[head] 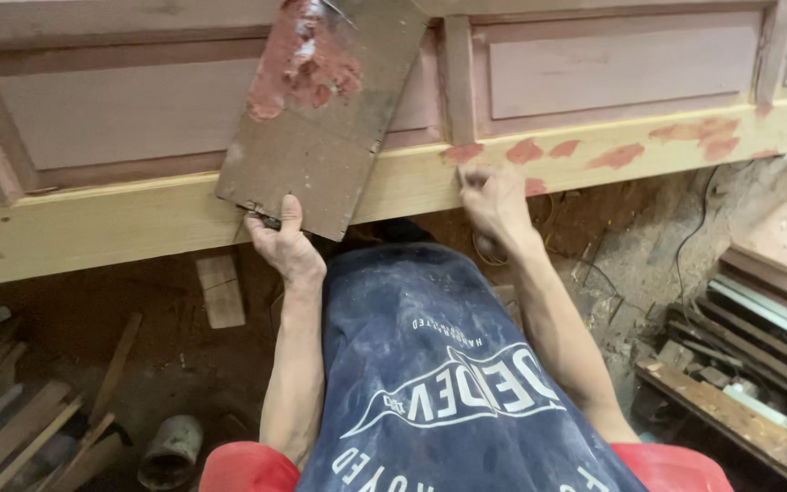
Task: The person applies reddish wood filler to a wooden door using a small putty knife, smoothing it into the surface and recessed panels. The person repeatedly scoops filler from a metal palette and spreads it across the door's frame and panels.
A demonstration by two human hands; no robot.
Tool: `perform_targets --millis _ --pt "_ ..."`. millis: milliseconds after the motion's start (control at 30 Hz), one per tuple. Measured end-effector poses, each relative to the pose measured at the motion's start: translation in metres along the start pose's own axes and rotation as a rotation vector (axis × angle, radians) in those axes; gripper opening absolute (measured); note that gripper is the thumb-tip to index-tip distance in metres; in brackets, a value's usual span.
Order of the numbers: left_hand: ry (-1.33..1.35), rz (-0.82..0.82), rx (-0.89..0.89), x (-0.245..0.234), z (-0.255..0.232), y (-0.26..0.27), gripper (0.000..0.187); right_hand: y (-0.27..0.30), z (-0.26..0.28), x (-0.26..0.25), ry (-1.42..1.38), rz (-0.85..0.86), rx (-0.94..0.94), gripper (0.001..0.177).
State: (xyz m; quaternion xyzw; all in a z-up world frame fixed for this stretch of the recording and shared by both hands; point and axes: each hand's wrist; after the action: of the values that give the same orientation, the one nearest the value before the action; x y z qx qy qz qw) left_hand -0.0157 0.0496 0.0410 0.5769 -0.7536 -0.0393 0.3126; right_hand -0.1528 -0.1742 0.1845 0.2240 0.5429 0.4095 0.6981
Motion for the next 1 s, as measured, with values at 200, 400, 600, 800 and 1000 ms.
perform_targets --millis 200,400,600,800,1000 --pt "-0.031 0.043 -0.023 -0.002 -0.017 -0.016 0.056 0.034 0.012 0.004 -0.221 0.062 0.329 0.028" --pt "-0.066 0.171 -0.119 -0.016 -0.024 -0.029 0.041 0.004 -0.058 -0.044 -0.469 -0.262 0.243 0.019" --pt "0.094 0.202 -0.219 -0.015 -0.024 -0.026 0.039 0.001 -0.018 0.043 -0.489 -0.073 0.068 0.021" --pt "0.191 0.187 -0.179 -0.029 -0.032 0.008 0.038 0.066 0.054 0.105 -0.268 0.201 -0.104 0.039" --pt "0.271 0.100 -0.059 -0.084 -0.048 0.074 0.036 0.091 0.003 0.102 -0.266 0.069 -0.313 0.041"
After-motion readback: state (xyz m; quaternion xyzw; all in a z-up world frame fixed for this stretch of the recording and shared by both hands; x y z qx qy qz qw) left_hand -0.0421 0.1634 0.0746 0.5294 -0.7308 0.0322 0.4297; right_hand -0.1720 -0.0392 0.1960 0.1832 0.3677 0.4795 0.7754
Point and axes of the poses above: each hand's wrist, its own y-axis away from the middle knuckle, its own x-axis out of the palm, z = x × y, and after that the axes turned 12 degrees about z, right-handed
